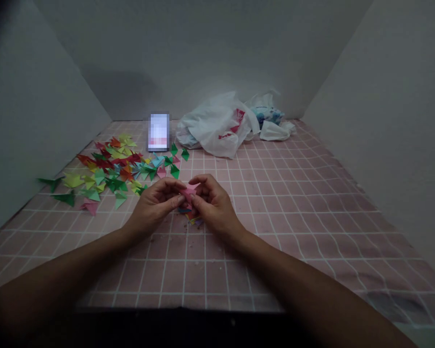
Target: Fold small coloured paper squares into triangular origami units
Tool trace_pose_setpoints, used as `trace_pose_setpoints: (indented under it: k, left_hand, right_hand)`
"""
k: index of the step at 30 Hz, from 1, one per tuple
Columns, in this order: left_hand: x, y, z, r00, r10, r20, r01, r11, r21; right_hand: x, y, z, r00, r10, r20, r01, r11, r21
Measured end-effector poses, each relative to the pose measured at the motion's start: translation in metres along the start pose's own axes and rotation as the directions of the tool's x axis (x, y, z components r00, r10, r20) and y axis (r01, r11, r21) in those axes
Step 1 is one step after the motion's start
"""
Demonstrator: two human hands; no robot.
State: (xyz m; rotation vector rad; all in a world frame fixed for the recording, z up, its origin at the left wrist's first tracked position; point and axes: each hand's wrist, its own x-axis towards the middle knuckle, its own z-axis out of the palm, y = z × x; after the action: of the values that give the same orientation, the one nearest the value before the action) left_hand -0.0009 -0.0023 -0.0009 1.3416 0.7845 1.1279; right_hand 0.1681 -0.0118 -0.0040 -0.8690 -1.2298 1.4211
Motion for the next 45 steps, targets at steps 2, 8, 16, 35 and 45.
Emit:
trace_pose_setpoints:
  k: [2, 8, 16, 35, 45]
  left_hand:
    - [0.000, 0.000, 0.000, 1.000, -0.013, 0.004, 0.013, 1.000, -0.001]
    - [-0.001, 0.002, 0.001, 0.996, 0.028, -0.080, -0.020, 0.996, 0.091]
    - [-0.003, 0.000, -0.001, 0.956, 0.280, -0.091, -0.216, 0.877, 0.430]
    - [-0.010, 0.000, 0.005, 0.935, 0.344, -0.082, -0.288, 0.876, 0.388]
    - [-0.008, 0.002, 0.004, 0.914, 0.404, -0.033, -0.337, 0.803, 0.491]
  right_hand:
    - [0.000, 0.000, -0.001, 1.000, -0.021, -0.009, 0.021, 1.000, -0.007]
    - [0.000, 0.000, -0.004, 0.998, -0.057, 0.004, 0.057, 0.991, -0.119]
    - [0.000, -0.004, -0.003, 0.920, -0.392, -0.010, 0.341, 0.813, -0.472]
    - [-0.008, -0.006, 0.006, 0.970, -0.224, -0.092, 0.196, 0.949, -0.248]
    - [-0.007, -0.006, 0.007, 0.988, -0.078, -0.131, 0.059, 0.988, -0.143]
